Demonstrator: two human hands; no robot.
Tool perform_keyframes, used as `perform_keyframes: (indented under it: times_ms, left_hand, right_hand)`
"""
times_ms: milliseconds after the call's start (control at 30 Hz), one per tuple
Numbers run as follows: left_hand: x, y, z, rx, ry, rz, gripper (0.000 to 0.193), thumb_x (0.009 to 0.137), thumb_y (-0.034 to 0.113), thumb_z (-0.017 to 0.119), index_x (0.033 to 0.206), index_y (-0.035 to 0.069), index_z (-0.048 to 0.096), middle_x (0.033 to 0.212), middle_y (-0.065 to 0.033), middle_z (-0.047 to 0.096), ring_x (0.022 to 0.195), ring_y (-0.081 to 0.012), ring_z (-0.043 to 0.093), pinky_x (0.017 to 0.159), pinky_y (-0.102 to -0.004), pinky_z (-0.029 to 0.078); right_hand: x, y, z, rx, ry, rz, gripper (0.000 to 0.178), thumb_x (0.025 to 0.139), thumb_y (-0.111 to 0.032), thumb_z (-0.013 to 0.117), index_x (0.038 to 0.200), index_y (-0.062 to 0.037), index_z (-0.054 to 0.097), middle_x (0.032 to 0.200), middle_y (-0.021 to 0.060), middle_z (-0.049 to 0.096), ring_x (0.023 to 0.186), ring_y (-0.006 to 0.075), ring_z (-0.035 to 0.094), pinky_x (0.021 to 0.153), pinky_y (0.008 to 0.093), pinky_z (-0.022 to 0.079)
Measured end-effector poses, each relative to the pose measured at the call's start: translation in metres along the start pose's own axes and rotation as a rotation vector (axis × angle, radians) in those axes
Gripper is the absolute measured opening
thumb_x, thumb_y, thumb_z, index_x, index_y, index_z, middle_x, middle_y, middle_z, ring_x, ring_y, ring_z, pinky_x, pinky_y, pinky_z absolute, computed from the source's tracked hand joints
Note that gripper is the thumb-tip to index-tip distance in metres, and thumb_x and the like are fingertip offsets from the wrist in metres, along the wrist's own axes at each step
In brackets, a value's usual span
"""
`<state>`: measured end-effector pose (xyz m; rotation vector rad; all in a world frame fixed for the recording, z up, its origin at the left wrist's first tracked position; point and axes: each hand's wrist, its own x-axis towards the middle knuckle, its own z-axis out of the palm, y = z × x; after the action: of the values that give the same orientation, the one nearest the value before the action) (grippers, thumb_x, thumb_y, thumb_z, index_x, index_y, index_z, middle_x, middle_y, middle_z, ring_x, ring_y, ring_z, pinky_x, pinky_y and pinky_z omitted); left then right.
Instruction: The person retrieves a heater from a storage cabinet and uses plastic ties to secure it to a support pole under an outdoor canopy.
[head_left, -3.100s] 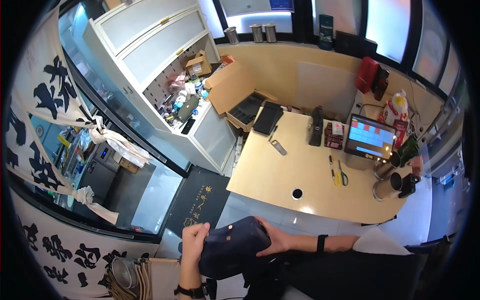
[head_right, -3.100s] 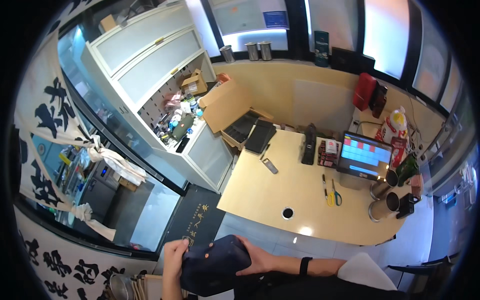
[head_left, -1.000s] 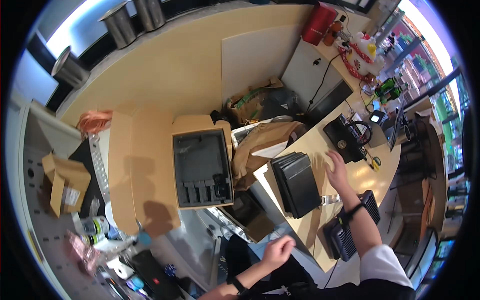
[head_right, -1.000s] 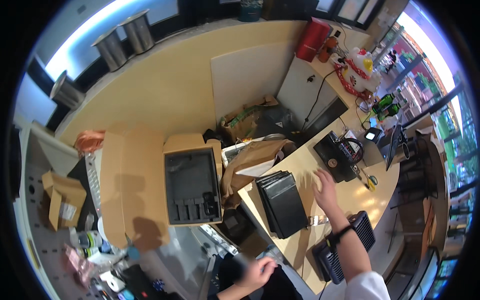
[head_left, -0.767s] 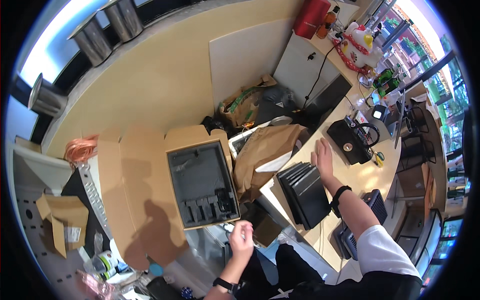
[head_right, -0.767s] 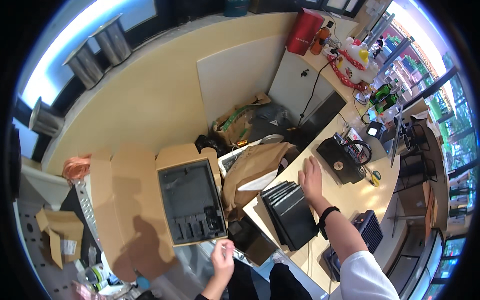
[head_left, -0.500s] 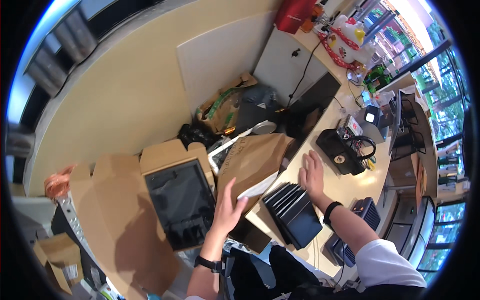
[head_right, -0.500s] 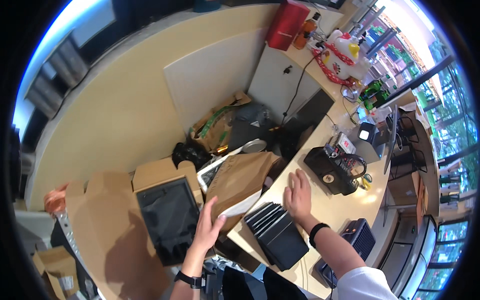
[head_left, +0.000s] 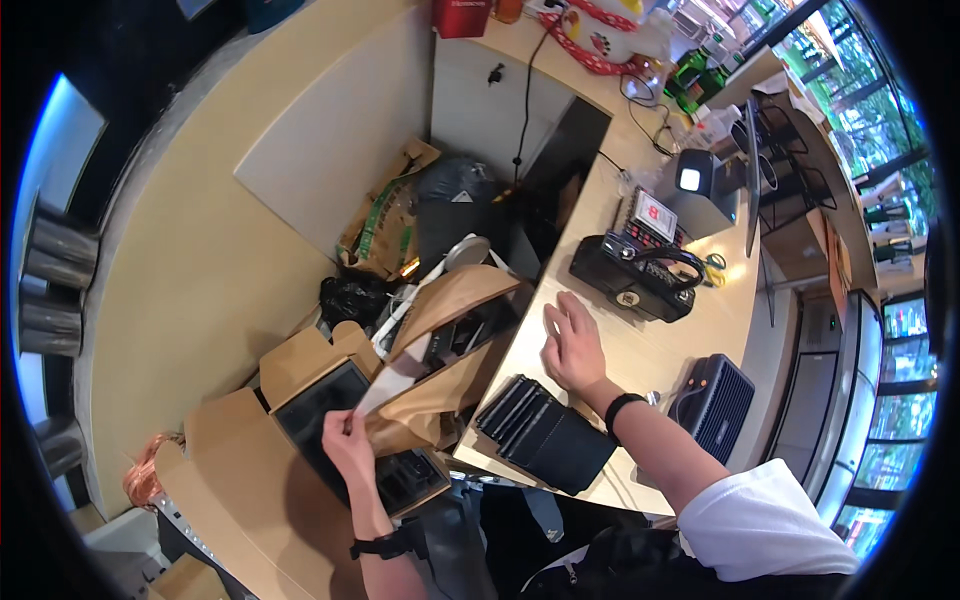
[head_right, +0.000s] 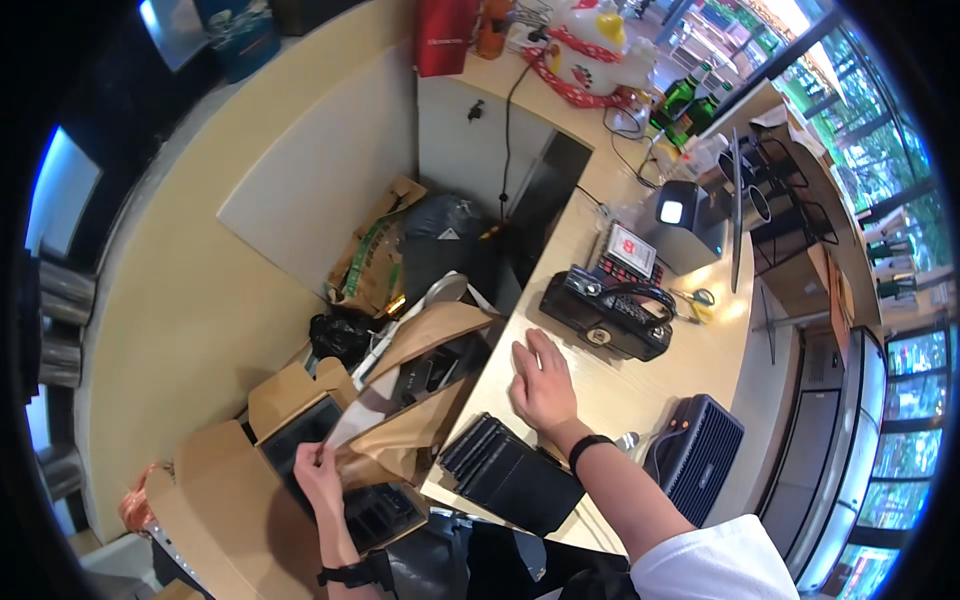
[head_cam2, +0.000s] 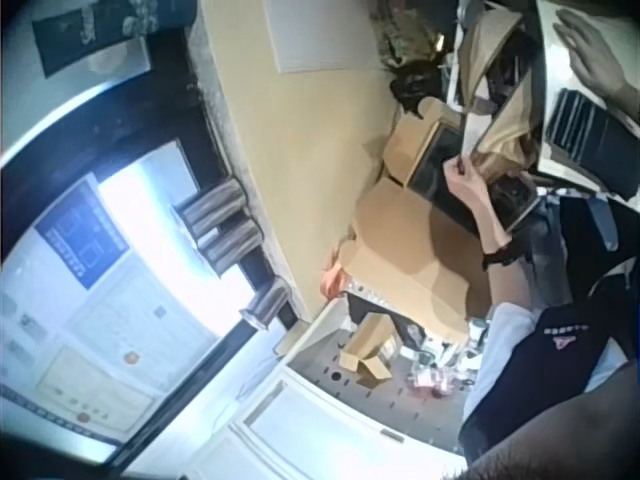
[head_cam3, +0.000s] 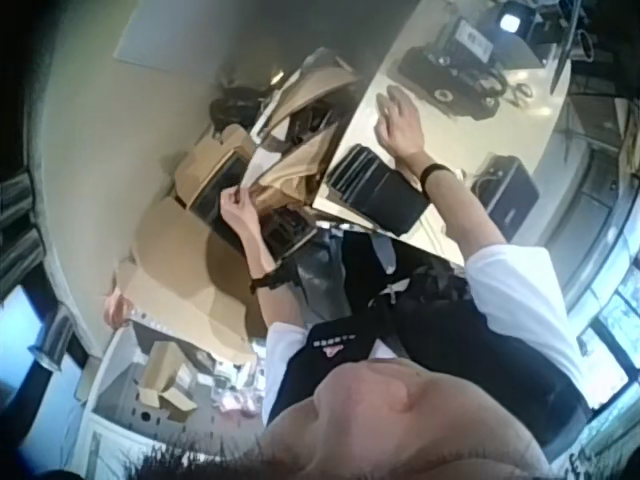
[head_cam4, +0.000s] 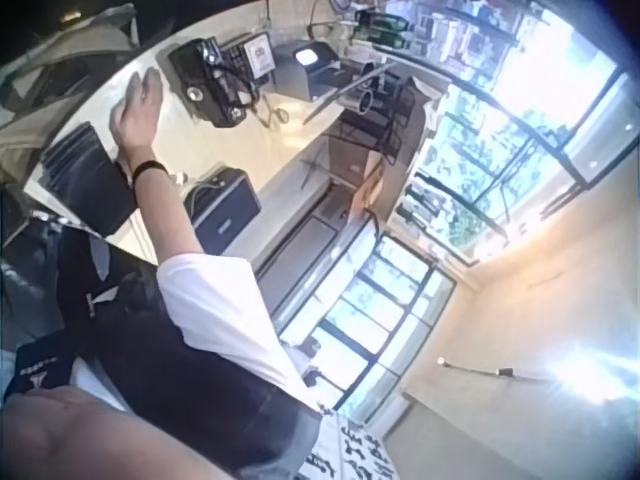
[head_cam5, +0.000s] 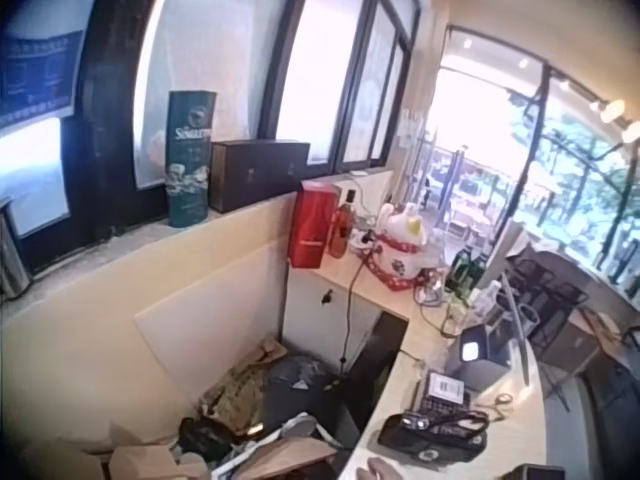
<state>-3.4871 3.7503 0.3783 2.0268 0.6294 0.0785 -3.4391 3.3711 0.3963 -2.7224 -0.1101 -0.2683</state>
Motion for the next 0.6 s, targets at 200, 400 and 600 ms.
perform_keyframes:
  times_ms: [200, 400, 600]
  left_hand:
    - [-0.027, 0.056, 0.007, -0.202, -0.045, -0.065, 0.008, 0.089, -0.007, 0.063, 0.094, -0.002, 0.059, 0.082, -0.0069, 0.067, 0.076, -0.0082, 0.062, 0.069, -0.0215, 0.048]
    - [-0.039, 0.081, 0.014, -0.3, -0.045, 0.058, 0.011, 0.088, -0.011, 0.062, 0.093, -0.002, 0.059, 0.083, -0.0047, 0.066, 0.075, -0.0072, 0.061, 0.069, -0.0209, 0.047]
    - [-0.033, 0.068, -0.004, -0.153, 0.018, 0.132, 0.01, 0.088, -0.009, 0.062, 0.093, -0.002, 0.058, 0.082, -0.0061, 0.066, 0.074, -0.0083, 0.061, 0.069, -0.0216, 0.048]
  right_hand:
    - [-0.002, 0.005, -0.002, -0.004, 0.019, -0.007, 0.049, 0.077, -0.008, 0.059, 0.126, -0.0037, 0.055, 0.136, 0.0216, 0.048, 0.131, 0.0393, 0.044, 0.11, 0.0491, 0.037]
    - [-0.003, 0.003, 0.0, 0.001, 0.023, -0.01, 0.049, 0.077, -0.008, 0.058, 0.126, -0.0035, 0.055, 0.136, 0.0216, 0.048, 0.132, 0.0394, 0.043, 0.11, 0.0488, 0.036]
    - [-0.004, 0.004, -0.004, -0.002, 0.03, -0.006, 0.049, 0.077, -0.008, 0.058, 0.126, -0.003, 0.055, 0.136, 0.0222, 0.048, 0.132, 0.0397, 0.043, 0.111, 0.049, 0.036]
